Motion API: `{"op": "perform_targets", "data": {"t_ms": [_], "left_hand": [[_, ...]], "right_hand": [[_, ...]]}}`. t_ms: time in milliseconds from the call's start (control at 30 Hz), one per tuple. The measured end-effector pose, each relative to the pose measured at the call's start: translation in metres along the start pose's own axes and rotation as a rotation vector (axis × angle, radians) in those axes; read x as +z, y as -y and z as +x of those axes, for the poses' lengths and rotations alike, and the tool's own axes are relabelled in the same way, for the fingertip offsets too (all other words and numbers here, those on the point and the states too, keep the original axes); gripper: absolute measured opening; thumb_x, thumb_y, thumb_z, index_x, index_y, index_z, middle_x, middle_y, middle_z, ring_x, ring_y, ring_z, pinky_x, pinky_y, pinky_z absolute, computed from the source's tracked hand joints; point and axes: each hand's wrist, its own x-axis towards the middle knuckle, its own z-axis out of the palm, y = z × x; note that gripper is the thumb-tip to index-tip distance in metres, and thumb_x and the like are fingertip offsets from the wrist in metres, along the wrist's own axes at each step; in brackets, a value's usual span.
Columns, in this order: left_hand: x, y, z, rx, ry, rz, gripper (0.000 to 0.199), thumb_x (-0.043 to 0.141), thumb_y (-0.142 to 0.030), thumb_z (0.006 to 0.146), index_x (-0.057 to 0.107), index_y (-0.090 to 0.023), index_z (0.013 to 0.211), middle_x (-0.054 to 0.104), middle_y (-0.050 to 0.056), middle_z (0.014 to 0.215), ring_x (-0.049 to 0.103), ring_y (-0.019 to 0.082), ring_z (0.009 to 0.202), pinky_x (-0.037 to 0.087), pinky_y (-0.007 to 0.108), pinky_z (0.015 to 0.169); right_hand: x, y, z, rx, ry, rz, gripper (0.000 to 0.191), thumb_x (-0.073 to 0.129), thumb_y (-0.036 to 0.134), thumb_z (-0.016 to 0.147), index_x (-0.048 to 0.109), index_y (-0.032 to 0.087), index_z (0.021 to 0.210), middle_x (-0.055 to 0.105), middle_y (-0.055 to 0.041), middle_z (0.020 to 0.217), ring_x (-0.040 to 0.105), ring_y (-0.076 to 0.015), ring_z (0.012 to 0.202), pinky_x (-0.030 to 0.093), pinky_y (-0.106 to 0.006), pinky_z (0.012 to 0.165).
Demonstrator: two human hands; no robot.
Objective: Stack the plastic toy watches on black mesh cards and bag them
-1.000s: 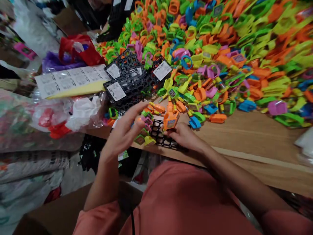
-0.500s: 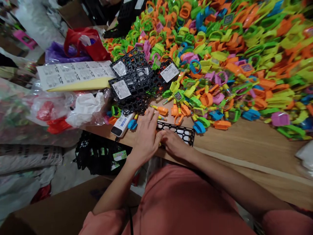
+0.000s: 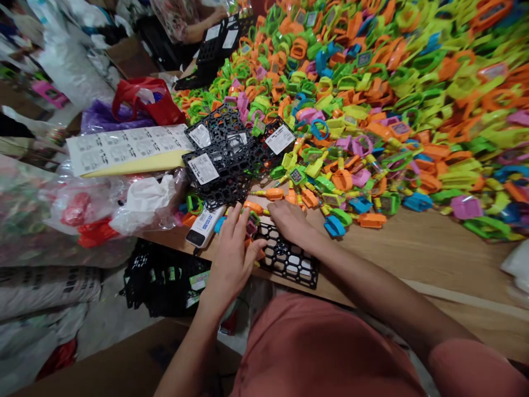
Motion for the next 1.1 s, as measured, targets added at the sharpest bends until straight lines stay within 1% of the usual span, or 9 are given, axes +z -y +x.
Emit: {"op": "perform_targets", "data": {"t_ms": [100, 200, 367, 467, 667, 733, 900, 967, 1100], "left_hand": [[0.003, -0.001, 0.0, -0.023, -0.009, -0.023, 0.055, 0.039, -0.038, 0.109, 0.029, -0.027, 0.162, 0.032, 0.014, 0.169, 0.028, 0.027, 0.158, 0.032, 0.053, 0.127], [0.003, -0.004, 0.001, -0.017, -0.025, -0.049, 0.053, 0.037, -0.031, 0.109, 0.03, -0.025, 0.162, 0.028, 0.013, 0.171, 0.026, 0.024, 0.159, 0.029, 0.047, 0.129], [0.002, -0.004, 0.005, 0.009, -0.007, -0.068, 0.056, 0.035, -0.022, 0.107, 0.027, -0.026, 0.163, 0.025, 0.011, 0.172, 0.025, 0.023, 0.159, 0.027, 0.047, 0.13], [0.002, -0.003, 0.004, 0.016, 0.002, -0.065, 0.059, 0.034, -0.019, 0.106, 0.025, -0.027, 0.164, 0.025, 0.012, 0.172, 0.025, 0.024, 0.159, 0.028, 0.049, 0.129], [-0.001, -0.004, 0.002, 0.03, 0.03, -0.073, 0.06, 0.033, -0.02, 0.106, 0.022, -0.029, 0.165, 0.024, 0.011, 0.172, 0.021, 0.023, 0.16, 0.028, 0.05, 0.129], [-0.003, -0.004, 0.006, 0.038, 0.054, -0.078, 0.059, 0.035, -0.026, 0.108, 0.02, -0.03, 0.165, 0.024, 0.011, 0.172, 0.021, 0.023, 0.16, 0.026, 0.051, 0.129], [-0.001, -0.003, 0.025, 0.082, 0.102, -0.001, 0.06, 0.041, -0.048, 0.107, 0.029, -0.027, 0.162, 0.028, 0.015, 0.171, 0.023, 0.033, 0.159, 0.022, 0.065, 0.126], [0.003, -0.003, 0.029, 0.092, 0.101, 0.032, 0.057, 0.041, -0.046, 0.107, 0.037, -0.023, 0.158, 0.029, 0.016, 0.17, 0.022, 0.035, 0.159, 0.027, 0.064, 0.125], [0.006, -0.002, 0.025, 0.108, 0.082, 0.053, 0.05, 0.038, -0.028, 0.105, 0.042, -0.02, 0.155, 0.031, 0.016, 0.169, 0.024, 0.031, 0.159, 0.03, 0.058, 0.126]], "right_hand": [[0.005, -0.014, -0.011, -0.002, -0.065, 0.114, 0.028, 0.046, 0.008, 0.097, 0.063, 0.012, 0.12, 0.069, -0.0194, 0.119, 0.066, -0.028, 0.103, 0.05, -0.034, 0.083], [0.009, -0.026, -0.028, -0.024, -0.139, 0.324, 0.024, 0.049, 0.013, 0.096, 0.062, 0.014, 0.116, 0.072, -0.0136, 0.106, 0.066, -0.0259, 0.094, 0.048, -0.032, 0.08], [0.025, -0.012, -0.043, -0.139, -0.036, 0.675, 0.022, 0.047, 0.007, 0.089, 0.065, 0.017, 0.097, 0.072, -0.0058, 0.092, 0.066, -0.0218, 0.086, 0.049, -0.029, 0.08], [0.042, 0.0, -0.04, -0.258, -0.035, 0.708, 0.027, 0.044, 0.001, 0.085, 0.063, 0.018, 0.094, 0.069, -0.0061, 0.091, 0.063, -0.0213, 0.086, 0.049, -0.03, 0.081], [0.06, -0.004, -0.041, -0.494, -0.219, 0.602, 0.032, 0.04, -0.005, 0.083, 0.057, 0.02, 0.095, 0.062, -0.0082, 0.092, 0.053, -0.0241, 0.089, 0.046, -0.036, 0.085], [0.059, -0.002, -0.042, -0.533, -0.224, 0.558, 0.032, 0.04, -0.005, 0.084, 0.056, 0.02, 0.096, 0.061, -0.0087, 0.093, 0.051, -0.0245, 0.09, 0.045, -0.037, 0.085], [0.044, 0.002, -0.036, -0.516, -0.075, 0.429, 0.026, 0.05, -0.004, 0.085, 0.063, 0.017, 0.094, 0.062, -0.0089, 0.094, 0.051, -0.0234, 0.09, 0.044, -0.033, 0.081], [0.031, -0.007, -0.032, -0.505, -0.062, 0.401, 0.021, 0.052, 0.0, 0.09, 0.066, 0.015, 0.095, 0.063, -0.0098, 0.095, 0.053, -0.0225, 0.092, 0.045, -0.033, 0.082], [-0.005, -0.047, -0.029, -0.393, -0.183, 0.221, 0.019, 0.06, 0.009, 0.093, 0.07, 0.015, 0.108, 0.064, -0.0128, 0.107, 0.052, -0.0274, 0.104, 0.044, -0.04, 0.091]]}}
